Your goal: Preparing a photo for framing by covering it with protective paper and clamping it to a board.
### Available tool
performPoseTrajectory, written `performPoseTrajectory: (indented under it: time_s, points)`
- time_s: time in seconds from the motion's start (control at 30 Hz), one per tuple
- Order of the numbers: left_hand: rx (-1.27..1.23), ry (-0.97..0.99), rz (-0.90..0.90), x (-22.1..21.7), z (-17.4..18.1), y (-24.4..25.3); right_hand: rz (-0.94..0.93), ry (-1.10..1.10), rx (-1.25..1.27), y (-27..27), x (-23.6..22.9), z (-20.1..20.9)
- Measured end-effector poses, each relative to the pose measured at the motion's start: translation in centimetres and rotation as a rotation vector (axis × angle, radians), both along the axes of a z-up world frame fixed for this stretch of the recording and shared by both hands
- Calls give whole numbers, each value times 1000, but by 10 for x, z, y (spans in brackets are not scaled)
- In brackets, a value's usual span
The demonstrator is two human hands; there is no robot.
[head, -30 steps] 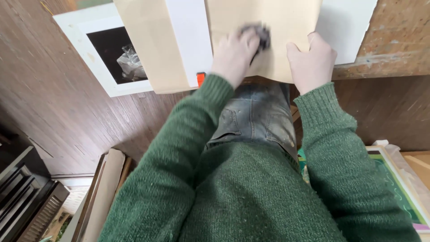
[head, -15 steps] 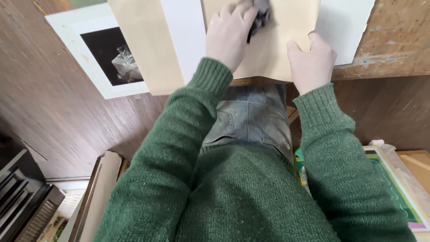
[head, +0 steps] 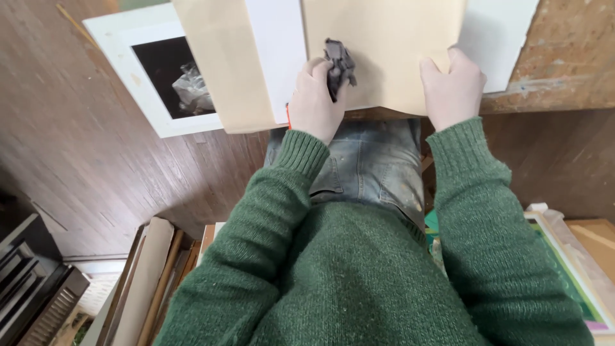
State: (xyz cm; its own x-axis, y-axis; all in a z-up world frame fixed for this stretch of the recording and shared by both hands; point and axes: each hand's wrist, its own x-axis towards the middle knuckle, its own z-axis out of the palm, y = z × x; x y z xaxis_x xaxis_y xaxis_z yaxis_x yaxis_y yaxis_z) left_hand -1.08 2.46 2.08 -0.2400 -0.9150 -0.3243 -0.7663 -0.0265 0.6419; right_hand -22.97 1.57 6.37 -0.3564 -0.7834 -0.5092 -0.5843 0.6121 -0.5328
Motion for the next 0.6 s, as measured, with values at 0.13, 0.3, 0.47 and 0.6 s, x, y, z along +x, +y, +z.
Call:
performPoseTrajectory:
  time_s: [0.13,0.3,0.47,0.6]
  points:
    - [-50,7,326,-9,-16,-8,15,5,4,-5,-5,-6]
    - [15,-67,378,-29,-19,-1,76,-34,38,-5,-13,-5]
    - [137,-82,526,-71,-25,5,218,-73,-56,-13,-25,-17]
    - [-31,101,521,-84,-13,13,159,-130,92,-8,-24,-8]
